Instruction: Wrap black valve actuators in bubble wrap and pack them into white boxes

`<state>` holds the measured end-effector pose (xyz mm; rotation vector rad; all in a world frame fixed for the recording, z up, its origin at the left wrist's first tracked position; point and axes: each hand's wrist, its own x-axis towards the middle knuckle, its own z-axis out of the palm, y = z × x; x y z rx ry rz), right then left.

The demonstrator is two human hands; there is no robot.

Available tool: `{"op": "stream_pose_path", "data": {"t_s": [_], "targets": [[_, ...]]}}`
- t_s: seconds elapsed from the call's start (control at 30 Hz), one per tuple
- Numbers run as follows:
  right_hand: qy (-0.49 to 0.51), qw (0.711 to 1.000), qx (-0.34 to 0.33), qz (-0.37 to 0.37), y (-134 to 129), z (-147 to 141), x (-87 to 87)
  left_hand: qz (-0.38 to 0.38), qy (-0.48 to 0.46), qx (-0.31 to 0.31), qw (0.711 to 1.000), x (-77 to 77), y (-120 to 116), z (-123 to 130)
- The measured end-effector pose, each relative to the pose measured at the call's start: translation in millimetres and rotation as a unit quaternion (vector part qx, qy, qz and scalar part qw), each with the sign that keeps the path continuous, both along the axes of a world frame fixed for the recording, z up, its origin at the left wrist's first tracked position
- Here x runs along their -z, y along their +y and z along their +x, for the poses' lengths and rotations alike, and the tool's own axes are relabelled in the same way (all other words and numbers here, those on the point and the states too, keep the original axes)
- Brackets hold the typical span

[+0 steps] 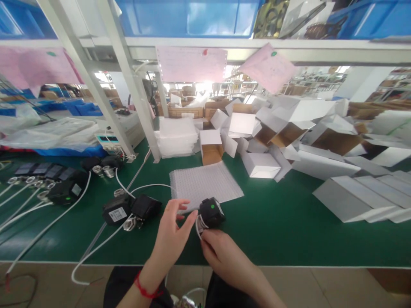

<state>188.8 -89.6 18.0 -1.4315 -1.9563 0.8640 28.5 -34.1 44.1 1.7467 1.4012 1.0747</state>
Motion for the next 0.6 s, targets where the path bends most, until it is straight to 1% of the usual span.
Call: {"op": "stream_pose_path", "data": {"t_s": [0.07,0.1,0.17,0.2,0.23,0.27,0.3,0.37,0.43,0.5,0.53,0.6], "targets": [[0.037,0.999,-0.013,0.003,-1.3,-1.4,-2.1,0.048,0.097,0.055,0.993,-12.2,5.1,21.0],[0.059,0.998,-0.022,0.009,-1.8,-3.1,-3.9,0.057,0.160,0.084,0.982,-18.2,6.7,33.9],[0.089,0.995,-0.035,0.027,-2.1,-6.7,-7.4,0.047,0.292,0.136,0.945,-27.8,8.7,61.1],[0.095,0.994,-0.038,0.036,-2.1,-7.8,-8.4,0.035,0.344,0.152,0.926,-30.9,9.8,73.6],[0.097,0.994,-0.037,0.040,-2.3,-8.0,-8.7,0.023,0.380,0.161,0.911,-32.6,11.4,84.2],[0.098,0.994,-0.034,0.040,-2.9,-6.9,-8.1,0.016,0.399,0.165,0.902,-33.2,14.0,92.1],[0.095,0.994,-0.029,0.034,-4.1,-4.5,-6.7,0.013,0.404,0.165,0.900,-33.0,17.6,96.9],[0.074,0.997,-0.005,0.008,-8.6,4.2,-2.0,0.007,0.395,0.171,0.903,-31.6,27.5,96.5],[0.048,0.998,0.035,-0.014,-14.7,15.9,3.2,-0.001,0.368,0.189,0.911,-30.7,38.3,84.8],[0.059,0.996,0.063,-0.016,-20.7,26.8,7.2,-0.008,0.327,0.204,0.923,-30.0,45.6,66.2],[0.086,0.994,0.070,-0.011,-23.1,30.9,8.4,-0.022,0.283,0.205,0.937,-29.3,47.0,56.0],[0.166,0.983,0.075,0.002,-25.8,35.2,9.6,-0.086,0.138,0.191,0.968,-26.2,44.2,36.4]]}}
